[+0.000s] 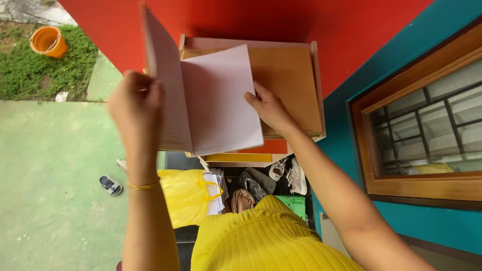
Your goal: The recorder is going through a stack of notebooks, removing their paper covers and tearing out specific pages for sorting or recycling.
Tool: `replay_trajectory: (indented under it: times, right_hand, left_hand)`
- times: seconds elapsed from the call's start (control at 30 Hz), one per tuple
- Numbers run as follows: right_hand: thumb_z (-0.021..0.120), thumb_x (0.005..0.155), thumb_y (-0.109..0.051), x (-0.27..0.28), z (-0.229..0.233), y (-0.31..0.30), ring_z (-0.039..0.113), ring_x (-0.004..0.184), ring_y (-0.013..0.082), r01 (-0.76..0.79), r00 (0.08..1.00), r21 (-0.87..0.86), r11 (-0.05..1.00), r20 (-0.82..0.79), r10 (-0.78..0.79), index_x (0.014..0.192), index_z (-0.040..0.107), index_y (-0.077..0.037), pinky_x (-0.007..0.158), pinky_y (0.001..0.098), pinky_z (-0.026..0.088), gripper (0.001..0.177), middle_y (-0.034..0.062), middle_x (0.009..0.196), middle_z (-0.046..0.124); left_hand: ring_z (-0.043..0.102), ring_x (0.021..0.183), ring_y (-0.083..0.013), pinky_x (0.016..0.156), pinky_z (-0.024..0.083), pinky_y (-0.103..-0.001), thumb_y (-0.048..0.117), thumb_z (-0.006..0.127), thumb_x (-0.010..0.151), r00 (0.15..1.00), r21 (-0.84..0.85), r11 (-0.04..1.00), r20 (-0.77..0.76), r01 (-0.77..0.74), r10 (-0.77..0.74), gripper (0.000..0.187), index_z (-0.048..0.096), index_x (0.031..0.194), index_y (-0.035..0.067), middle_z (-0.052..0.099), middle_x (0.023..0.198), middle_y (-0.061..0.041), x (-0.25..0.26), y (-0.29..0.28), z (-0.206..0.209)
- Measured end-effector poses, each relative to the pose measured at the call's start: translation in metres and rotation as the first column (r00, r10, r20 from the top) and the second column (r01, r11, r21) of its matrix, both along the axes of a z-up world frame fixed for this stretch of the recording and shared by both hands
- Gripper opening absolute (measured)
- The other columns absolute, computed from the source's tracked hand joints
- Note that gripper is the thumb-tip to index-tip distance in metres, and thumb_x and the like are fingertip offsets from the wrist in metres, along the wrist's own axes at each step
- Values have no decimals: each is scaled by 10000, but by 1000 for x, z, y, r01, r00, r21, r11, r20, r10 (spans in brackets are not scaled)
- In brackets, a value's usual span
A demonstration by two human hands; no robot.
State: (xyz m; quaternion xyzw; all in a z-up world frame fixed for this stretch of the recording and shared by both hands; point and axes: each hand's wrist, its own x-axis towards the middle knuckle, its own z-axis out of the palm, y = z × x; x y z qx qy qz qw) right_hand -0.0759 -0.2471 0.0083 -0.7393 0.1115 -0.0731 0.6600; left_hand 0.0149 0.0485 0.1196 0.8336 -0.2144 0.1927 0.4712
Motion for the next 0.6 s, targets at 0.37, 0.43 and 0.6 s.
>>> replay_trajectory:
  times: [0.37, 0.43, 0.6]
  right_hand:
    - [896, 750, -501, -61, -6, -86, 521, 1182, 412, 201, 761, -908, 367, -91, -642, 1191, 572, 39, 956, 533, 462, 769, 247, 1233, 577]
    - [903, 750, -505, -58, 8, -75, 518, 1184, 419, 204, 755, -898, 389, -109, -647, 1186, 562, 55, 964, 532, 468, 787, 258, 1238, 569]
    - [944, 691, -318, -50, 11, -80, 605, 1072, 409, 362, 778, -840, 404, 33, -628, 1128, 515, 56, 881, 498, 514, 718, 263, 1135, 625]
  left_hand:
    - [379, 1333, -528, 940, 310, -805, 477, 622, 877, 968, 680, 711, -251, 179, -4, 779, 336, 1515, 132, 434, 1506, -200, -107, -154, -96]
    - [291, 1407, -558, 969, 223, -864, 570, 609, 878, 984, 708, 696, -176, 118, 12, 776, 394, 1486, 140, 376, 1567, -216, -104, -153, -121]
    - [290, 1429, -565, 1004, 166, -880, 637, 475, 983, 996, 691, 722, -29, -40, 83, 707, 472, 1489, 142, 392, 1575, -210, -80, -139, -128]
